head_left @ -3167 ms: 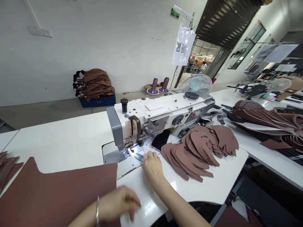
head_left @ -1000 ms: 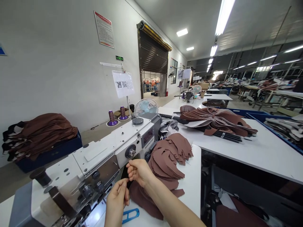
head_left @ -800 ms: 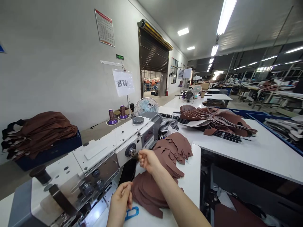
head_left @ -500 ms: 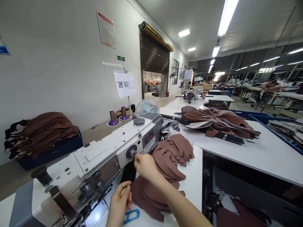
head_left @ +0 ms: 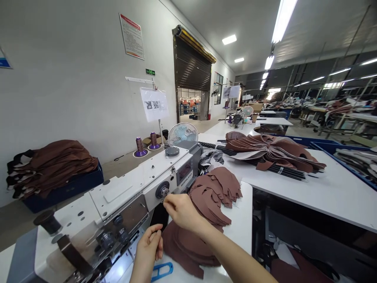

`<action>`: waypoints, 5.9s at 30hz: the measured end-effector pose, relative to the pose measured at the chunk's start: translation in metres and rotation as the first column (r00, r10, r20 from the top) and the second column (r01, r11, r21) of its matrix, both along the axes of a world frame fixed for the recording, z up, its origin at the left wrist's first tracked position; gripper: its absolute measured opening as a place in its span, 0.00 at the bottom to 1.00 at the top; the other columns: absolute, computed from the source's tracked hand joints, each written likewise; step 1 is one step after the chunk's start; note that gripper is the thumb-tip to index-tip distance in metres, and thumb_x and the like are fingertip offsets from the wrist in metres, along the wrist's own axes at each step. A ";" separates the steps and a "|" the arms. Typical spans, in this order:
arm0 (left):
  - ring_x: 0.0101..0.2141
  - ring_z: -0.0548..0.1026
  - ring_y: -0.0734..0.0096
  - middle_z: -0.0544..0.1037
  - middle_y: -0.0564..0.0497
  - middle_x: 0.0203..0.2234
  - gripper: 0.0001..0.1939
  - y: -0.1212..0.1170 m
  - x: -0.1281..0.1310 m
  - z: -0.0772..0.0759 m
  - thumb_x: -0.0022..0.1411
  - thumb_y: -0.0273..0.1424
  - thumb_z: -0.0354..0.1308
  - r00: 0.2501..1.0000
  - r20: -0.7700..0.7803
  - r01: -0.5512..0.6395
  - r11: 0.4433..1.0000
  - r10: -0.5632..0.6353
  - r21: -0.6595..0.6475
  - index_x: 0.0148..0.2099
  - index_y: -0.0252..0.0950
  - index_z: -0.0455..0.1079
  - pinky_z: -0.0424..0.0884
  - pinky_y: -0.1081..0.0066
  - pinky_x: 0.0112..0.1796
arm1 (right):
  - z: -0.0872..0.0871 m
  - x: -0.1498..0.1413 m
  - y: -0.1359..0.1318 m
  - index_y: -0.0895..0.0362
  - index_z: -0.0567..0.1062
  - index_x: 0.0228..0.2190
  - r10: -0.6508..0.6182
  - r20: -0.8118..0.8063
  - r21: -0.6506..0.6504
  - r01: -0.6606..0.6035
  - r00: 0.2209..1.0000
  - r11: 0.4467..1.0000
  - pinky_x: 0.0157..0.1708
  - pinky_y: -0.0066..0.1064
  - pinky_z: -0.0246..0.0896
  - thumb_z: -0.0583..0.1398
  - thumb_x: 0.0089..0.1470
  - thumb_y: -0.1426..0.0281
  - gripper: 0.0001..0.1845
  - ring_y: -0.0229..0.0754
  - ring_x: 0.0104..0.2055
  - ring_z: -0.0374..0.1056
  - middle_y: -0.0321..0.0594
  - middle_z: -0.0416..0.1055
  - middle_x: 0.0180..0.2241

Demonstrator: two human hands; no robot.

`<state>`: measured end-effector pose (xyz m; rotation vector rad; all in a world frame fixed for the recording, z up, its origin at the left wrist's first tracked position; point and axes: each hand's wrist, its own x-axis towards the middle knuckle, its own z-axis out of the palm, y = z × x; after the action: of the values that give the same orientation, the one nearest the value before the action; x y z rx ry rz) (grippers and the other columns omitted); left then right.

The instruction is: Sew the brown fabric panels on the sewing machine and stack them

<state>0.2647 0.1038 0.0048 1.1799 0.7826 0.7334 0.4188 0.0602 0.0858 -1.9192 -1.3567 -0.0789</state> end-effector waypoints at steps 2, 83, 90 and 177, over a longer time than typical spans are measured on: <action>0.12 0.60 0.82 0.66 0.59 0.12 0.26 0.002 0.000 0.004 0.43 0.48 0.65 0.999 -0.010 0.041 0.999 -0.041 -0.009 0.38 0.33 0.69 0.51 0.80 0.16 | 0.002 0.002 0.002 0.58 0.70 0.23 -0.042 0.040 -0.022 0.043 0.998 0.999 0.26 0.25 0.50 0.57 0.49 0.77 0.06 0.39 0.24 0.66 0.39 0.71 0.21; 0.25 0.76 0.78 0.80 0.48 0.25 0.07 0.013 0.063 0.055 0.55 0.16 0.58 0.866 0.309 -0.274 0.890 0.394 -0.366 0.31 0.29 0.76 0.71 0.81 0.28 | -0.010 0.005 0.009 0.59 0.69 0.27 -0.051 0.767 0.243 -0.216 0.640 0.946 0.28 0.31 0.50 0.45 0.64 0.73 0.18 0.42 0.30 0.53 0.41 0.59 0.27; 0.27 0.77 0.75 0.80 0.45 0.25 0.06 0.013 0.063 0.056 0.55 0.17 0.59 0.879 0.298 -0.257 0.895 0.373 -0.365 0.30 0.28 0.76 0.69 0.82 0.26 | -0.015 0.007 0.014 0.60 0.70 0.28 -0.147 0.706 0.317 -0.123 0.693 0.940 0.28 0.31 0.49 0.45 0.64 0.75 0.17 0.42 0.31 0.53 0.43 0.59 0.28; 0.21 0.67 0.73 0.70 0.52 0.17 0.20 -0.047 -0.023 0.026 0.51 0.49 0.59 0.997 -0.071 -0.020 0.999 0.023 0.038 0.29 0.35 0.69 0.63 0.72 0.24 | -0.068 -0.020 -0.062 0.59 0.62 0.55 0.259 0.498 0.157 -0.379 0.828 0.912 0.32 0.32 0.66 0.50 0.62 0.72 0.20 0.45 0.35 0.68 0.48 0.68 0.36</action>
<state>0.2420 0.0566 0.0307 1.2387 0.8455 0.7291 0.3985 -0.0017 0.0181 -1.4824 -1.8773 -0.5535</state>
